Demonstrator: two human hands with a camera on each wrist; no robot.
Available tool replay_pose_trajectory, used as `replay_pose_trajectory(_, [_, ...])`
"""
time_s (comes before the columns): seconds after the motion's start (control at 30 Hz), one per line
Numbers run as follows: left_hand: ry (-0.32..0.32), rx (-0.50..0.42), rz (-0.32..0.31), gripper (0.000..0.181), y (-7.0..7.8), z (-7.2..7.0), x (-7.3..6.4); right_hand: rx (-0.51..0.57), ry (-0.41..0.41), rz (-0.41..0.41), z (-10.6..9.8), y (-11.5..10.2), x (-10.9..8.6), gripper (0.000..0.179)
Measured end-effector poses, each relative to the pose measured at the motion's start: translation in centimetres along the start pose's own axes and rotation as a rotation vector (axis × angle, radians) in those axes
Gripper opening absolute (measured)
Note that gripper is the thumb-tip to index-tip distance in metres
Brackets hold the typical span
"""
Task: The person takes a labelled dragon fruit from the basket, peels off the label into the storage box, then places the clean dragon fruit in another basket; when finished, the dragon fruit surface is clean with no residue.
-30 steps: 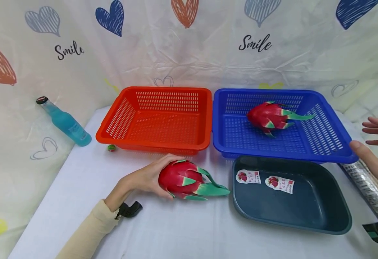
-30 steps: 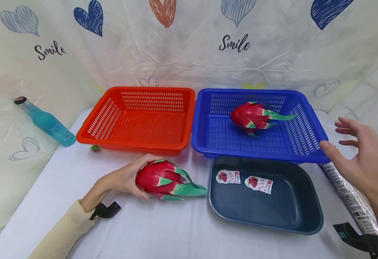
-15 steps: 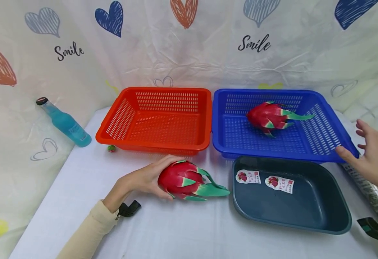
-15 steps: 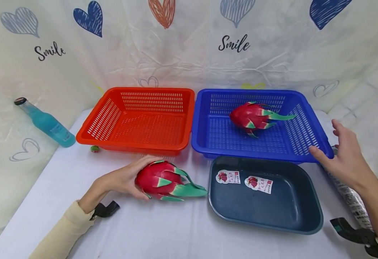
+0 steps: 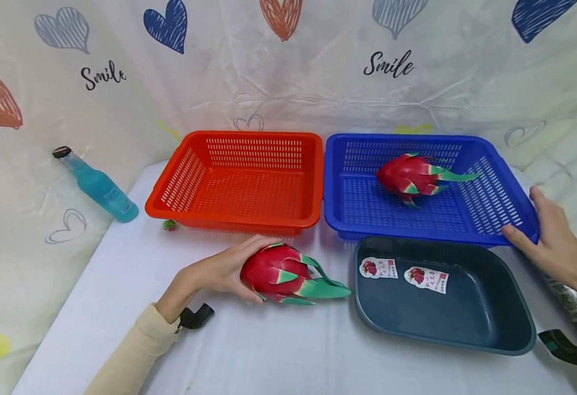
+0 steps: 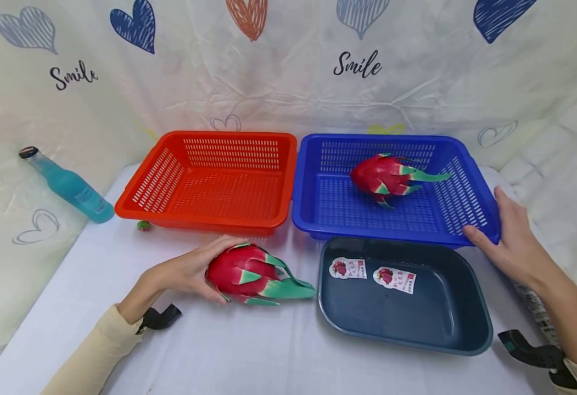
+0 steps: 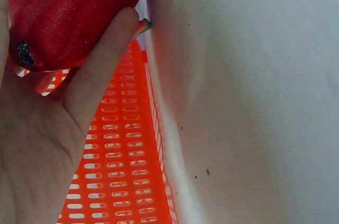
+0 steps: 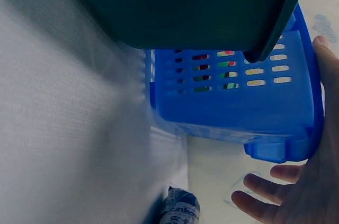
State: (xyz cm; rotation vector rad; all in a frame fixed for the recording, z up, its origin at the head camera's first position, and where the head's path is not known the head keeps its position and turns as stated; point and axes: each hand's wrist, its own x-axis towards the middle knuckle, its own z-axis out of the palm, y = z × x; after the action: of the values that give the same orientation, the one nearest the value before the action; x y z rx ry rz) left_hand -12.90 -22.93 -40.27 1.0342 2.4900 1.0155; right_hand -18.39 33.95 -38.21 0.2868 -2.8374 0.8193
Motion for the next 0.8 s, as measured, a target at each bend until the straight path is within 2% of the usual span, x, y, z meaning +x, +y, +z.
replay_pose_trajectory(0.43, [-0.001,0.021,-0.018,0.107,-0.24,0.11,-0.17,-0.003,-0.012,-0.007,-0.01,0.07,-0.34,0.084])
replay_pose_trajectory(0.8, [0.028,0.042,0.07,0.102,-0.42,0.19,0.04,-0.01,-0.008,0.014,0.14,0.26,-0.33,0.084])
